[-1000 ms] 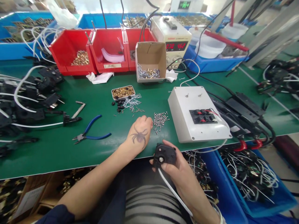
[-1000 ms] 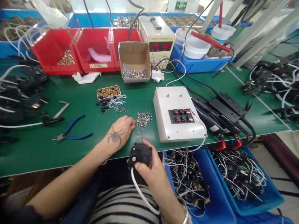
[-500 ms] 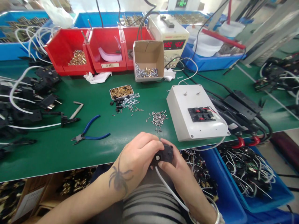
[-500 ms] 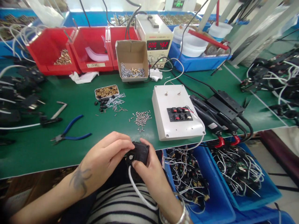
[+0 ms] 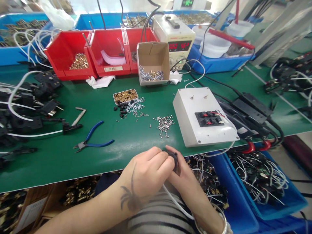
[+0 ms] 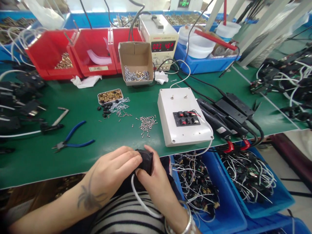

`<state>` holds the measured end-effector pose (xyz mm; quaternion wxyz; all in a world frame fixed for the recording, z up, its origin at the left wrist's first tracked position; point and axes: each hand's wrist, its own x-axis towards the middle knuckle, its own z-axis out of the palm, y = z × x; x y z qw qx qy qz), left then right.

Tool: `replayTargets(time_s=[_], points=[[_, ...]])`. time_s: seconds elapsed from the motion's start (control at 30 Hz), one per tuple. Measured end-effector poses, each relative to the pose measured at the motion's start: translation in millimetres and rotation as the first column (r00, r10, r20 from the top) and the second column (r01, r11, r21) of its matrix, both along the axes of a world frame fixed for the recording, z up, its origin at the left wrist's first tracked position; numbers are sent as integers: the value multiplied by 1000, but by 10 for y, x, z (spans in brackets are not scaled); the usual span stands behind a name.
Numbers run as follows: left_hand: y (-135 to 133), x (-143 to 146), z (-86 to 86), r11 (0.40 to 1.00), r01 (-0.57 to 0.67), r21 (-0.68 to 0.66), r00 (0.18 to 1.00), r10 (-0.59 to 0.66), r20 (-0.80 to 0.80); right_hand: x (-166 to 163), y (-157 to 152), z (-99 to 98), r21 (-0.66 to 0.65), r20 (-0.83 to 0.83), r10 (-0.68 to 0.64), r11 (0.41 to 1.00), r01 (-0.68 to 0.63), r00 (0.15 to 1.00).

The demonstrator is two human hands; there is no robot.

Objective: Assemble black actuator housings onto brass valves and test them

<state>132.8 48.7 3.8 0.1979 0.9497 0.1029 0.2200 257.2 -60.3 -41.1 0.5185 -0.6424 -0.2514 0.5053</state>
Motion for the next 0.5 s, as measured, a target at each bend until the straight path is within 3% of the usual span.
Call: replayTargets(time_s=[0.1,0.2,0.33,0.5], points=[[224,65,-84,984,-179,-20,982,177,-72,4,0,-2,7,-70,-31,999,31,997],[547,208,-243,887,-459,50,859,458,-230,15,-11,-11,1,-135,-49,999,49,990],[743,401,-418,880,-465,91,808,465,-363,45,-18,-40,6,-175,-86,996,88,981],[602,469,-493,908,-409,91,835,413,-364,54,43,38,23,-359,-156,984,175,920]])
